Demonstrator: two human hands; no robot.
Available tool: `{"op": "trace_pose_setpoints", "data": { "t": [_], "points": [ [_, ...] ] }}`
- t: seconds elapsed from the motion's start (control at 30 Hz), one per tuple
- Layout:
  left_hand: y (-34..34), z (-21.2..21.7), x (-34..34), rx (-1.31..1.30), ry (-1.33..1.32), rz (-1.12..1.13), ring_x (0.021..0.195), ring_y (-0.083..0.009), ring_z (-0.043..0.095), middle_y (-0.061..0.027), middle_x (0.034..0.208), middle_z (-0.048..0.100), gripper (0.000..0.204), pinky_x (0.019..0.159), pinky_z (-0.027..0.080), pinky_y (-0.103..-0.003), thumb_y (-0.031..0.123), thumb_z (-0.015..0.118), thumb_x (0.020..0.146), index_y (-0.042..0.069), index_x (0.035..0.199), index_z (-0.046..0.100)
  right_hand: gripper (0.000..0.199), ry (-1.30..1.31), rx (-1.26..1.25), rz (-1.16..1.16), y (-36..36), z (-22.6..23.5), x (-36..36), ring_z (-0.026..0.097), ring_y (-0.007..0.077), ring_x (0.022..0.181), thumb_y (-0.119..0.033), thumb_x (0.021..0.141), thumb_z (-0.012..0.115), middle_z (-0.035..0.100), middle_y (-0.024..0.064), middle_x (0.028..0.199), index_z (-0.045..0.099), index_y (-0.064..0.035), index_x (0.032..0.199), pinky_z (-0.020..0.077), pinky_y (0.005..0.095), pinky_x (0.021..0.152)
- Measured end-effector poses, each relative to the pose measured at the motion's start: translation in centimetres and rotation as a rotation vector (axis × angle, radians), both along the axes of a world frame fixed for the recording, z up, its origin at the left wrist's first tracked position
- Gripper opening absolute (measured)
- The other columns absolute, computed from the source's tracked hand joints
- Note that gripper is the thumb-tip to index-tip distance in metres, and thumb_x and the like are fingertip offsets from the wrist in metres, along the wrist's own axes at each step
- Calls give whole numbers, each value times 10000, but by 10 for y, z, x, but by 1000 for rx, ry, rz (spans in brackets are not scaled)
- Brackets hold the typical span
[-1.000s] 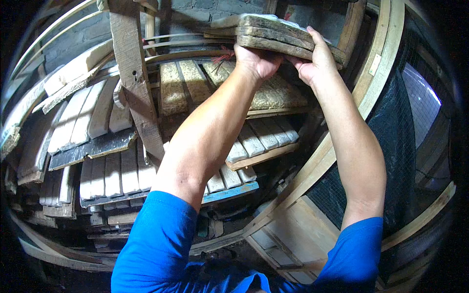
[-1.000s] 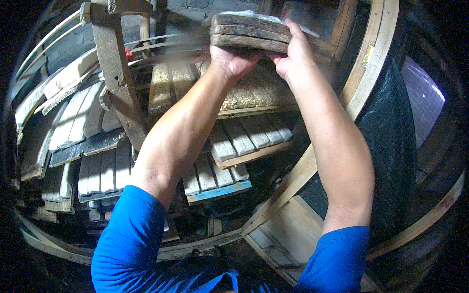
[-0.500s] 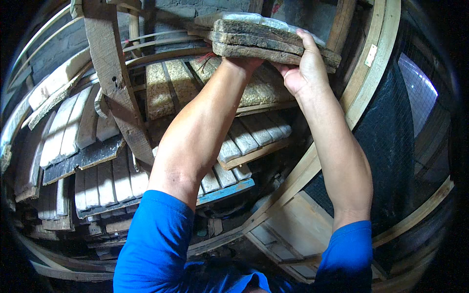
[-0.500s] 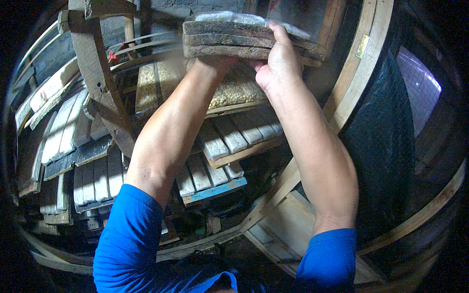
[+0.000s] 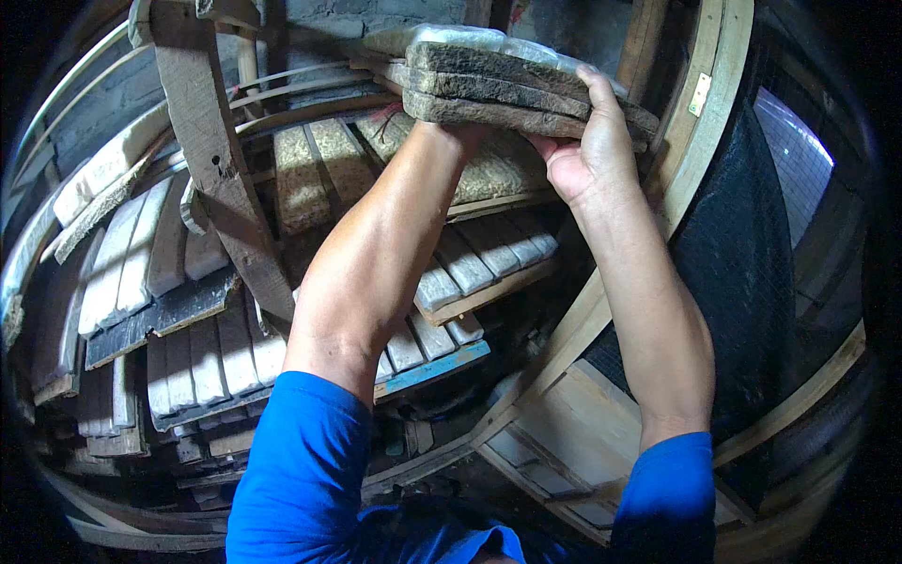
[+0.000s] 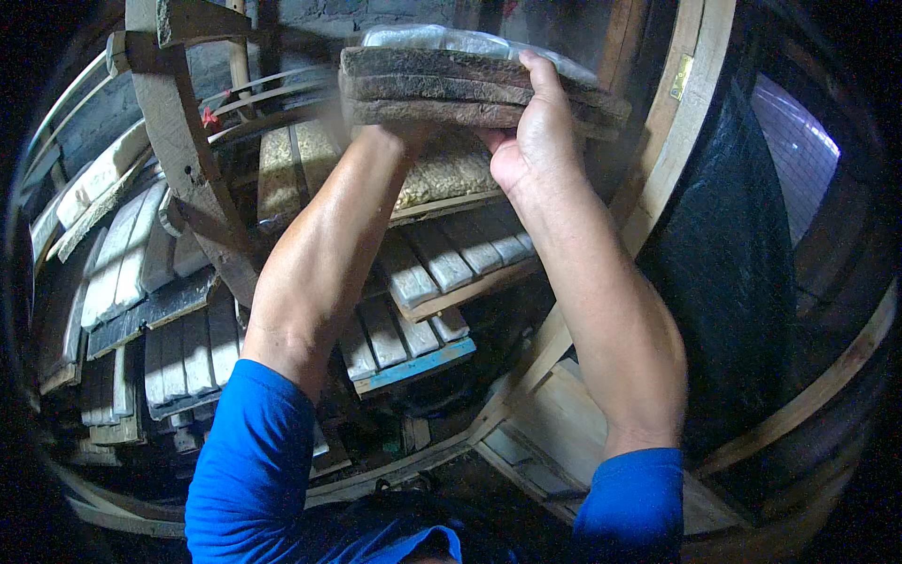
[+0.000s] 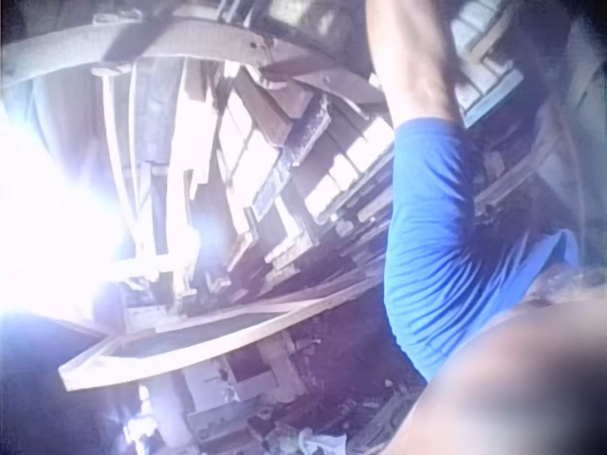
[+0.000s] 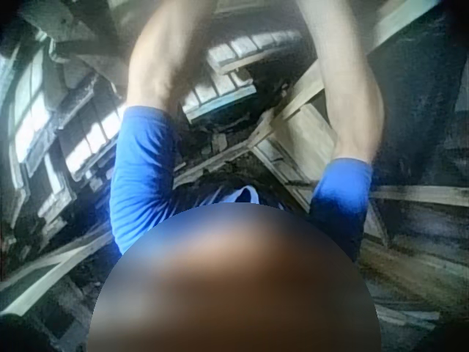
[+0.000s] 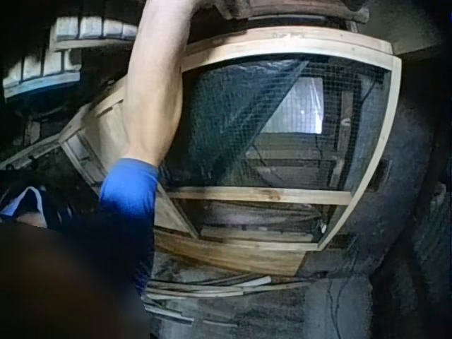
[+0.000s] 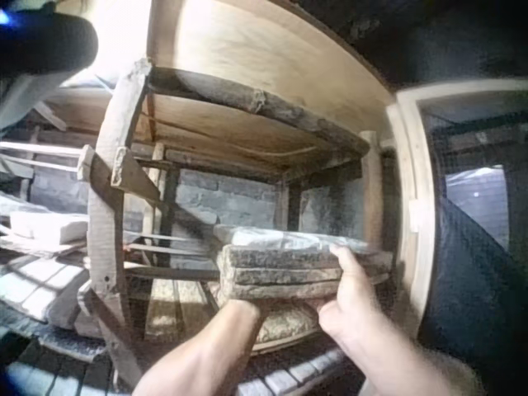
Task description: The person scoops water from a blue barrel into a black bowl and pours it onto the floor. Then the person moves to a workshop area, picks up a tray of white rectangular blocks, places it on a shelf, and uses a small hammer to tap the blocks on a table before returning them to the shelf.
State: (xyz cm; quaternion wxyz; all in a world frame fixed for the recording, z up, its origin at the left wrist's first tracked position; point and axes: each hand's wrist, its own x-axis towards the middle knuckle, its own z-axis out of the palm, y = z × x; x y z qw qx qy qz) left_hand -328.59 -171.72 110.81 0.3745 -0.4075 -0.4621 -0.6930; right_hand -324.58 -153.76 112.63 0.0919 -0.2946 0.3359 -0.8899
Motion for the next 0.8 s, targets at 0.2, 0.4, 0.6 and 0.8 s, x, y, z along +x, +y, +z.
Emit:
{"op": "trace_pose_setpoints", "data": {
  "t": [0.2,0.4,0.6,0.8],
  "points": [
    [2,4,3,70,-14,-46,1109,-238,518,-84,1193,567,391,988,438,-429,405,366,991,119,1207,522,396,-28,-16,2,5,-3,1,597,281,1064,-290,864,670,612,127,1127,553,-71,1172,515,497,928],
    [6,11,8,199,-24,-108,1123,-248,512,-89,1213,558,430,990,436,-440,441,372,978,118,1226,514,416,-60,-38,-10,4,-8,-6,593,279,1065,-298,843,696,616,120,1123,558,-74,1165,516,491,921],
    [10,20,12,366,-15,-141,1136,-257,507,-95,1233,549,472,993,434,-451,477,379,965,117,1244,506,410,-11,-92,52,4,-6,-15,597,280,1068,-284,847,695,614,118,1134,555,-72,1169,524,502,907],
    [14,30,19,488,0,-124,1149,-266,501,-101,1253,540,515,996,432,-462,512,386,952,116,1262,498,434,36,-37,7,23,-10,-12,581,237,1077,-321,838,706,601,92,1158,558,-91,1175,545,416,829]
  ]
}}
